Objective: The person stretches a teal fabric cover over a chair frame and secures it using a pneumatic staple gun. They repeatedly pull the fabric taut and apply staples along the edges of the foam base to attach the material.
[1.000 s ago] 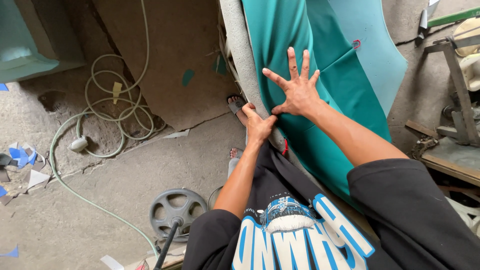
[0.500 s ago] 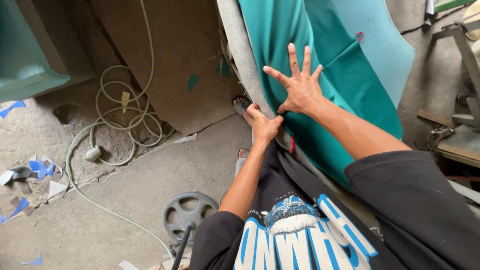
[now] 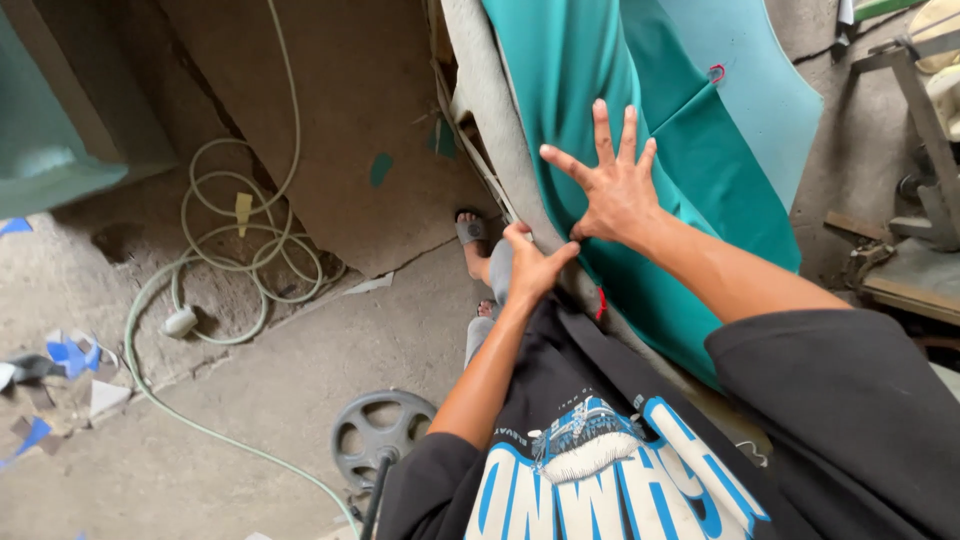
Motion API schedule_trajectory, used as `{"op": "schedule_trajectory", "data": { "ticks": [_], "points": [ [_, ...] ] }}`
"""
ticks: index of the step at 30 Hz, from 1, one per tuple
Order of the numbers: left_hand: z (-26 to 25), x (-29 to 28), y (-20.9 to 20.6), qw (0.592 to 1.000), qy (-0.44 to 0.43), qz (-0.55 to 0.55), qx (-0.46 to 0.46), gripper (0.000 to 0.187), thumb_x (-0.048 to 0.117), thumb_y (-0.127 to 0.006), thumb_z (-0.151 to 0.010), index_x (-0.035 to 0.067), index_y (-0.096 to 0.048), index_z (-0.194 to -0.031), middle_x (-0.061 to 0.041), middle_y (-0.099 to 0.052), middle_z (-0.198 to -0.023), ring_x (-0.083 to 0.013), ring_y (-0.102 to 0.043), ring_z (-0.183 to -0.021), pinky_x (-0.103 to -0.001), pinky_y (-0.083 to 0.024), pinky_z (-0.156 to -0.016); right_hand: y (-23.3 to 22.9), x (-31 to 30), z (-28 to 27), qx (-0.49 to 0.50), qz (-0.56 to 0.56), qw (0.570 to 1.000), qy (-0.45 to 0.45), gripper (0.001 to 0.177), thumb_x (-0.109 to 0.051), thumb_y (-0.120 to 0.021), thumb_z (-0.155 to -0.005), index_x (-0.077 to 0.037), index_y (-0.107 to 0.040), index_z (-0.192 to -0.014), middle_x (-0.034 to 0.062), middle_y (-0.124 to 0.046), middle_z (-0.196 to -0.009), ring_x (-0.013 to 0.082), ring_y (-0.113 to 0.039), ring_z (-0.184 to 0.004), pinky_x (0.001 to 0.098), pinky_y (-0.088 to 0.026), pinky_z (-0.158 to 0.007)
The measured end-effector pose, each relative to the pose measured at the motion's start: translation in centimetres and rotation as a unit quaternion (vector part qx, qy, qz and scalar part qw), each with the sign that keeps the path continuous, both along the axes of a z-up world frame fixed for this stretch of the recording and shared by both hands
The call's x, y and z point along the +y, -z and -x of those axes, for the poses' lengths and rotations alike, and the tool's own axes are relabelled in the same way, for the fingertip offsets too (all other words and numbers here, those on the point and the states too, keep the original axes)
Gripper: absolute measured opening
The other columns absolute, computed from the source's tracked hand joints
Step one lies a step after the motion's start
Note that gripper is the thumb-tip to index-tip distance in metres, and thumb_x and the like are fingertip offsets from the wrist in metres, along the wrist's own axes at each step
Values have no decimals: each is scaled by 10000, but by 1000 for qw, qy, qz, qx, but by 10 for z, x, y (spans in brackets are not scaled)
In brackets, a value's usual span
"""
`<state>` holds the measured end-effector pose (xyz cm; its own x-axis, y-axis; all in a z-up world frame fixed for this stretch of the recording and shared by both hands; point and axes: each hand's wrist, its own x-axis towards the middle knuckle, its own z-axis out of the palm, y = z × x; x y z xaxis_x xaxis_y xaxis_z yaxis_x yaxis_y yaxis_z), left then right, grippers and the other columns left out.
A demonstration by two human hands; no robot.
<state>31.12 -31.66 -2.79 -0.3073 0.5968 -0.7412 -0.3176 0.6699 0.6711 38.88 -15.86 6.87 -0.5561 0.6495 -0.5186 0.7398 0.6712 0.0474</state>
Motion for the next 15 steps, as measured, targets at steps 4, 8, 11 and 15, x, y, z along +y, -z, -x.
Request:
{"op": "schedule_trajectory", "data": {
  "ticks": [4, 8, 11, 15],
  "points": [
    [60, -53, 78, 997, -42, -68, -13, 747, 296, -896, -841, 68, -395, -1346, -134, -602, -1049, -270, -644, -995, -392, -556, -821, -3, -3, -3, 82, 10, 996, 16, 1420, -460, -1014, -443, -630, -220, -1608, 216, 79, -1757, 617, 23, -1535, 853, -271, -1115],
    [177, -61, 44, 993, -121, -11, 10, 712, 235, -843, -920, 43, -381, -1427, -195, -690, -1035, -267, -715, -931, -383, -610, -854, -1, 5, -5, 128, 3, 992, 13, 1392, -400, -1024, -418, -623, -298, -1584, 219, 46, -1763, 632, 3, -1529, 870, -275, -1111],
    [238, -67, 45, 980, -171, 3, 100, 581, 274, -788, -972, 79, -404, -1362, -109, -675, -954, -193, -738, -890, -270, -617, -765, 6, -3, -18, 145, -37, 989, -16, 1391, -419, -1010, -394, -627, -303, -1574, 227, -30, -1776, 662, -104, -1517, 855, -338, -1059],
    [314, -23, 68, 947, -238, -12, 214, 462, 276, -819, -908, 118, -530, -1231, -53, -665, -863, -140, -687, -779, -266, -572, -650, 13, -4, -14, 177, -100, 979, -27, 1398, -401, -1010, -341, -661, -289, -1510, 213, -23, -1798, 693, -212, -1499, 841, -433, -1014]
  ]
}}
